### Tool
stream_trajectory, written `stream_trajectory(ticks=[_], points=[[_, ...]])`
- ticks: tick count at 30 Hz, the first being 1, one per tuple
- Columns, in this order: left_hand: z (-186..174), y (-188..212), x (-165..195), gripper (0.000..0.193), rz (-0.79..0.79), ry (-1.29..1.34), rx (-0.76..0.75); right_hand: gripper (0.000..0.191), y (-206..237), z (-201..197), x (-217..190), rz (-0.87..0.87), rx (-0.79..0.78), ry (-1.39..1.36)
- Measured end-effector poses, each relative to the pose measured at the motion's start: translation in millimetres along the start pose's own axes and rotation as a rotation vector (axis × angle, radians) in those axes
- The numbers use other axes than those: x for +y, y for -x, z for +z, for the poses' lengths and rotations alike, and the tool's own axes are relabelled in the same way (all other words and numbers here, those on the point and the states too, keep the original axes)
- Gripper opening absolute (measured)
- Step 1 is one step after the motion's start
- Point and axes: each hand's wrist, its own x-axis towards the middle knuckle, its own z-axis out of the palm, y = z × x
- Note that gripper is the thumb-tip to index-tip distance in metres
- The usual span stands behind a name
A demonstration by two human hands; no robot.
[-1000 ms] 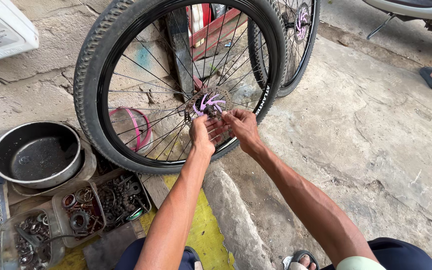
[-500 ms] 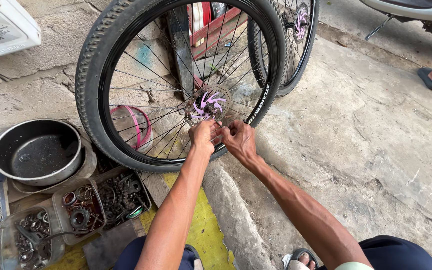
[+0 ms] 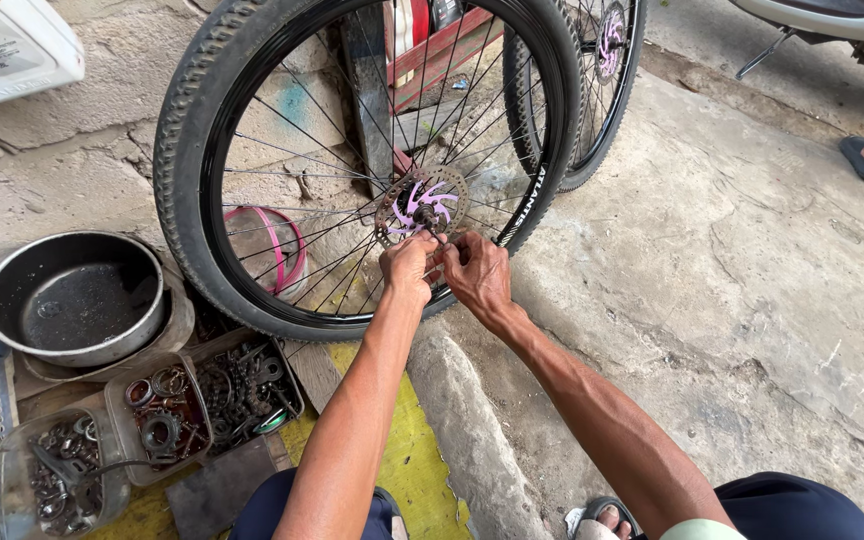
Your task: The person sits on the ground working on a bicycle wheel leaning against a step, using both hands to manipulate and tighten components at the wheel hub and cassette area. At the end they lift and reposition the wheel by the tire.
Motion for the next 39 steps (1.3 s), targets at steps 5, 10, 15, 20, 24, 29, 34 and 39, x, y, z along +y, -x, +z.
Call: stream_trajectory(ticks=[5, 10, 15, 20, 24, 29, 34, 39], points=[[-2.0, -5.2, 0.2, 0.03, -0.004, 0.029, -0.016, 0.019, -3.1, 5.7, -1.1, -0.039, 0.01, 0.105], [-0.9, -17.1, -5.3, 0.03, -0.006, 0.1, 0.009, 0.025, -3.6, 5.8, -5.4, -0.132, -0.165, 0.36], [1.7, -22.4, -5.2, 0.02, 0.007, 0.178, 0.002, 0.03, -5.5, 9.5, -12.5, -0.145, -0.159, 0.382], [0.7, -18.5, -1.4, 0.006, -0.006, 0.087, -0.015, 0.026, -13.9, 6.4, -14.7, 0.072, -0.094, -0.042], [3.2, -20.4, -5.7, 0.004, -0.028, 0.072, -0.009, 0.025, -14.8, 0.2, -15.3, 0.244, -0.141, -0.191], [3.5, -23.6, -12.7, 0.006, 0.004, -0.034, 0.028, 0.022, 2.9, -13.4, -5.4, -0.045, -0.181, 0.101], [7.5, -22.8, -12.9, 0.002, -0.014, -0.057, -0.001, 0.036, 8.3, -26.9, -0.1, -0.205, -0.068, 0.23], [12.1, -21.1, -12.0, 0.004, -0.021, -0.051, 0.012, 0.019, 9.4, -34.6, -2.2, -0.301, 0.018, 0.266]])
